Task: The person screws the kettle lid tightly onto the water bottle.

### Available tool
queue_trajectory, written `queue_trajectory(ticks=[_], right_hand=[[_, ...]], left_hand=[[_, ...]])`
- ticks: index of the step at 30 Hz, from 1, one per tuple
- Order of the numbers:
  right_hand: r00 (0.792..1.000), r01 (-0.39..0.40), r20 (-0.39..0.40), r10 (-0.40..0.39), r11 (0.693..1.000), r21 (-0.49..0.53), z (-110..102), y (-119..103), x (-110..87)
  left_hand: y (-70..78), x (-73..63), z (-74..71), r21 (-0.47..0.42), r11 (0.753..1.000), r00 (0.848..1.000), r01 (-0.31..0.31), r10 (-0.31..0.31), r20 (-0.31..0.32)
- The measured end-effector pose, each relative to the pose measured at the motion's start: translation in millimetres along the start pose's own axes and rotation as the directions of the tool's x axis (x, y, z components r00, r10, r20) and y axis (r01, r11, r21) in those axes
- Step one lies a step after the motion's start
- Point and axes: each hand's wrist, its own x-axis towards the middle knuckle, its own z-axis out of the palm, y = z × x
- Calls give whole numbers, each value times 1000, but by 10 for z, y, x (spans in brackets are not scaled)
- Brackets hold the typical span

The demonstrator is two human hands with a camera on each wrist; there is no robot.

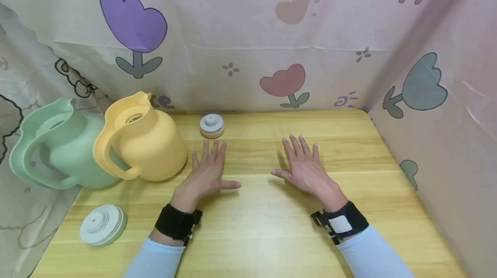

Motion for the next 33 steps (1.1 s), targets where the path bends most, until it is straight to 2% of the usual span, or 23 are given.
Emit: queue_trajectory(ticks=[4, 8, 11, 13, 14, 15, 17, 18, 19, 20, 21, 22, 23, 24, 25, 26, 27, 28, 29, 30, 32, 33], right_hand=[[999, 30, -33, -30, 999, 16, 0, 3, -10], [994, 68, -90, -64, 997, 40, -2, -4, -22], [990, 78, -125, -69, 995, 67, -12, -27, -20], [988, 78, -139, -65, 993, 91, -23, -47, -17], [988, 78, -145, -63, 992, 103, -28, -58, -14], [987, 77, -147, -60, 991, 112, -32, -69, -12], [987, 79, -150, -60, 989, 123, -39, -88, -5], [987, 79, -149, -60, 989, 127, -42, -98, -2], [987, 79, -148, -60, 989, 126, -39, -107, -1], [988, 78, -144, -59, 989, 126, -36, -115, -1], [988, 77, -141, -59, 989, 125, -31, -122, 0], [988, 78, -139, -60, 989, 123, -26, -126, 0], [988, 79, -139, -62, 990, 120, -20, -129, -1], [988, 81, -138, -65, 990, 117, -13, -132, -2], [988, 84, -138, -68, 990, 113, -6, -132, -3], [988, 86, -139, -70, 990, 109, 1, -132, -4], [987, 88, -141, -72, 990, 106, 6, -131, -5], [987, 88, -142, -73, 991, 102, 9, -130, -7], [987, 87, -142, -73, 991, 98, 13, -129, -8], [988, 84, -141, -70, 992, 94, 15, -129, -9], [988, 77, -139, -64, 993, 87, 18, -128, -12], [989, 73, -137, -61, 994, 84, 18, -129, -14]], left_hand=[[33, -90, -127, -6, 1000, 998, -27, 26, -64], [64, -265, -406, 6, 995, 983, -97, 97, -157], [67, -480, -701, 22, 989, 959, -143, 144, -244], [59, -650, -915, 35, 988, 929, -153, 156, -336], [41, -728, -1016, 45, 985, 899, -166, 170, -404], [11, -795, -1105, 62, 981, 855, -181, 189, -482], [-66, -898, -1254, 80, 977, 722, -200, 202, -662], [-117, -937, -1313, 82, 976, 646, -201, 195, -738], [-182, -961, -1350, 87, 976, 562, -198, 186, -806], [-251, -986, -1379, 76, 980, 500, -183, 160, -851], [-314, -1012, -1397, 39, 987, 460, -155, 107, -881], [-372, -1040, -1409, -21, 993, 444, -117, 33, -896], [-429, -1071, -1419, -98, 994, 460, -58, -60, -886], [-478, -1097, -1424, -185, 983, 483, 10, -167, -860], [-525, -1119, -1426, -272, 959, 513, 82, -275, -814], [-566, -1138, -1432, -356, 920, 547, 161, -384, -744], [-602, -1145, -1428, -425, 875, 561, 231, -476, -677], [-638, -1144, -1427, -478, 829, 568, 292, -552, -611], [-672, -1134, -1422, -522, 782, 564, 339, -613, -553], [-707, -1118, -1412, -555, 748, 557, 365, -652, -514], [-774, -1083, -1379, -609, 691, 532, 391, -709, -463], [-803, -1067, -1359, -633, 670, 517, 388, -727, -452]])
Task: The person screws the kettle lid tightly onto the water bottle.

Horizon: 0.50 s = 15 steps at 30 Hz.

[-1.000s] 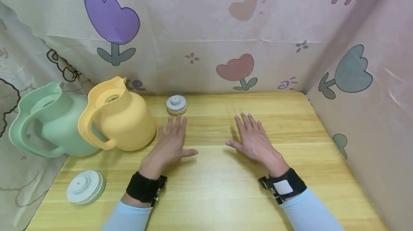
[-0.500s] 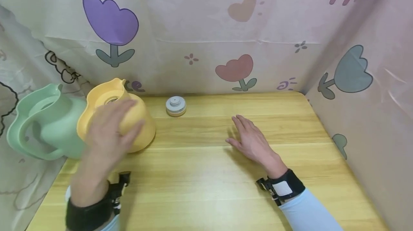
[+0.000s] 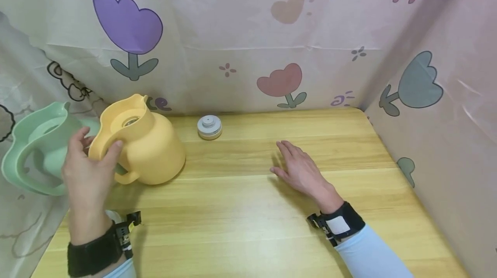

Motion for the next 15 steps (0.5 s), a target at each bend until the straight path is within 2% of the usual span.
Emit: queue_trajectory(ticks=[3, 5, 7, 9, 11, 12, 13, 15], right_hand=[[1000, -7, 6, 7, 1000, -8, 4, 4, -10], [1000, -8, 6, 8, 1000, -13, 7, 9, -12], [1000, -7, 1, 7, 1000, -25, 8, 19, -8], [1000, -5, -6, 4, 999, -39, 8, 33, -1], [1000, -4, -10, 4, 999, -45, 7, 45, 7], [1000, -5, -10, 4, 999, -47, 5, 51, 8], [1000, -6, -8, 6, 999, -47, 4, 56, 8], [1000, -12, -2, 12, 999, -44, 2, 65, 2]], left_hand=[[-60, 50, 51, -75, 996, 998, 55, -56, -13], [-85, 74, 77, -165, 984, 997, 66, -70, -21], [-96, 90, 103, -299, 952, 997, 63, -75, -29], [-101, 103, 130, -421, 905, 996, 59, -81, -35], [-107, 111, 158, -505, 861, 995, 52, -87, -45], [-112, 113, 173, -530, 847, 995, 45, -87, -54], [-117, 114, 187, -534, 845, 994, 31, -80, -69], [-124, 110, 221, -516, 857, 994, 5, -60, -89]])
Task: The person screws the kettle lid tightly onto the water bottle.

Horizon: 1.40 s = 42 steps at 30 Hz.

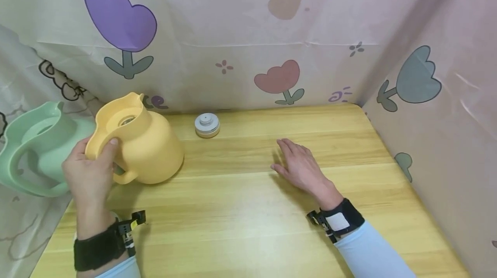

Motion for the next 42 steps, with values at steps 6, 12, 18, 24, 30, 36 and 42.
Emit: queue_trajectory(ticks=[6, 12, 18, 24, 30, 36, 42], right_hand=[[1000, -10, -3, 10, 1000, 6, -6, 6, -9], [1000, -19, -4, 20, 1000, 10, -11, 15, -15], [1000, -18, -13, 18, 1000, -7, -35, 42, -8], [1000, -11, -27, 10, 1000, -12, -49, 49, -11], [1000, -25, -18, 25, 1000, -4, -90, 70, -21], [998, -67, -2, 67, 998, 14, -152, 124, -24], [996, -89, 4, 89, 996, 26, -193, 173, -13]], left_hand=[[-23, -81, 85, 80, 994, 997, -70, 67, 44], [9, -220, 252, 154, 979, 985, -136, 116, 129], [61, -412, 505, 131, 975, 965, -180, 149, 218], [56, -568, 753, 81, 966, 932, -244, 211, 295], [80, -670, 971, 55, 967, 896, -250, 209, 392], [99, -845, 1235, 7, 972, 856, -234, 203, 475], [119, -1036, 1479, -97, 966, 814, -242, 256, 522]])
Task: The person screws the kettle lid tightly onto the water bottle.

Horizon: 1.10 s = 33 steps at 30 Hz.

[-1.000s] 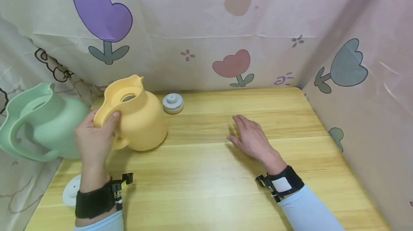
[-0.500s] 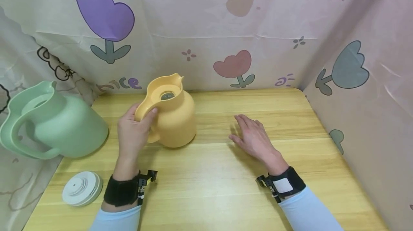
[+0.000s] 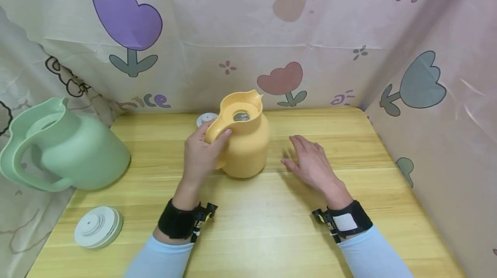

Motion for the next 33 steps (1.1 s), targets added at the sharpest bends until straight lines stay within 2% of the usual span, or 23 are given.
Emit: queue_trajectory(ticks=[6, 12, 17, 23, 29, 33], right_hand=[[1000, -13, -11, 13, 1000, 7, -27, 32, -3], [1000, -18, -6, 18, 1000, 26, -38, 29, -3], [1000, -6, 2, 6, 999, 36, -48, 6, -16], [1000, 13, 15, -13, 999, 46, -45, -31, -29], [1000, 19, 8, -20, 999, 40, -40, -36, -25], [1000, 23, 1, -23, 999, 45, -46, -29, -21]], left_hand=[[19, 20, 231, -61, 996, 997, -65, 67, 36], [3, 93, 331, -113, 988, 992, -102, 109, 56], [6, 106, 317, -79, 991, 991, -109, 114, 67], [-1, 133, 223, -4, 995, 992, -97, 97, 76], [8, 164, 202, -4, 997, 989, -75, 75, 126], [33, 173, 206, 7, 995, 986, -98, 96, 135]])
